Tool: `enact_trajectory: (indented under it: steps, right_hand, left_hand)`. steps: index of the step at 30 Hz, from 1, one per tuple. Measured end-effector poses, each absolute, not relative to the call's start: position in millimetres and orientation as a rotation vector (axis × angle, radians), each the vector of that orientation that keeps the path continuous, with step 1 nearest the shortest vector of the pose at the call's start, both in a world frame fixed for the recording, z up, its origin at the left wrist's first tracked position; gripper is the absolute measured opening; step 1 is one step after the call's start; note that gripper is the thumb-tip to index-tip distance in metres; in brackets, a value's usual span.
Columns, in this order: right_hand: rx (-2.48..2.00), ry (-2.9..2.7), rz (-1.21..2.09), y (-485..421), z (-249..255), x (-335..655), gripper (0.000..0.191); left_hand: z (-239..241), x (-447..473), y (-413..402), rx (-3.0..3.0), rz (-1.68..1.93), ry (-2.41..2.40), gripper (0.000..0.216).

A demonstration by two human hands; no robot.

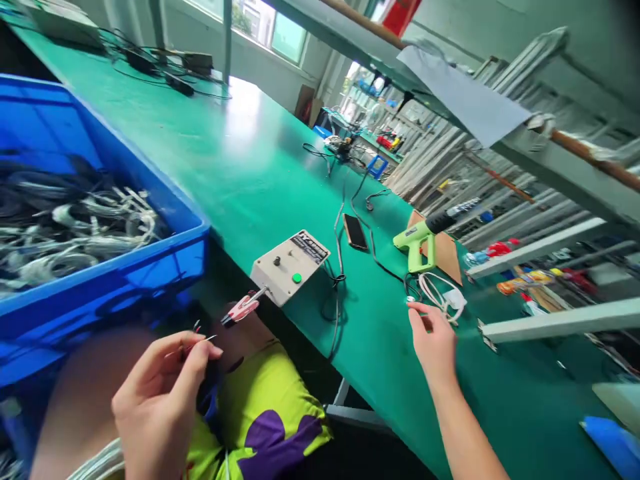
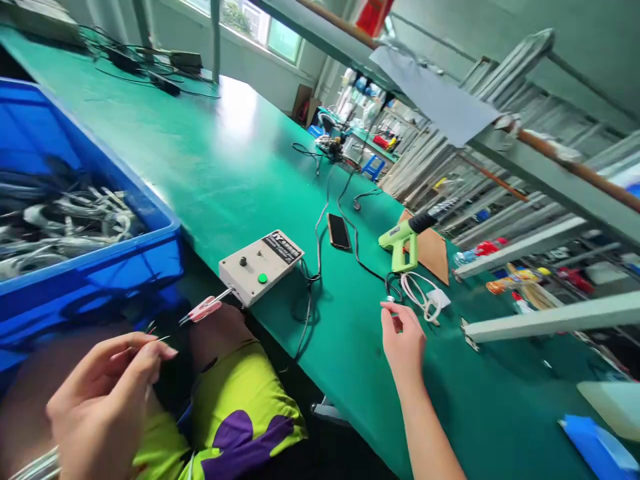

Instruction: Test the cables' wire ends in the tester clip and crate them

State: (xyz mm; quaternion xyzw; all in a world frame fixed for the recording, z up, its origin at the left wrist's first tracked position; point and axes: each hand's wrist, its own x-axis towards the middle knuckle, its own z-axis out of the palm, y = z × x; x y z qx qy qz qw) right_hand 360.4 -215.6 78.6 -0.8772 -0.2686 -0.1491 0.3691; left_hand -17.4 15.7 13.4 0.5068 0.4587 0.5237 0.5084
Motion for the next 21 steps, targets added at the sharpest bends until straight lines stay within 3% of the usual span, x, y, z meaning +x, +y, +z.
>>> enact_trajectory:
  steps: [3,4,7,11,17,21]
  right_hand:
    - [-1.999,-1.069,-0.218,-187,77,271,0.013]
    - [-1.876,-1.173,-0.095,-176,73,240,0.011]
    - [-1.560,-1.266,0.368,-136,48,159,0.017]
    - [-1.387,-0.780,0.917,-75,6,107,0.023]
    - [-1.033,-0.443,1.020,-13,0,112,0.044]
    - [-0.884,-0.296,1.124,-2,6,119,0.048]
  left_hand:
    - [32,-12,13,1.215,1.242,1.047,0.012]
    - [34,-11,14,1.211,1.252,1.035,0.011]
    - [35,-10,13,1.212,1.269,1.010,0.008]
    - [33,-10,9,1.197,1.268,0.962,0.007]
    - [27,-6,12,1.221,1.260,0.978,0.010]
    - [24,-1,12,1.227,1.291,0.996,0.008]
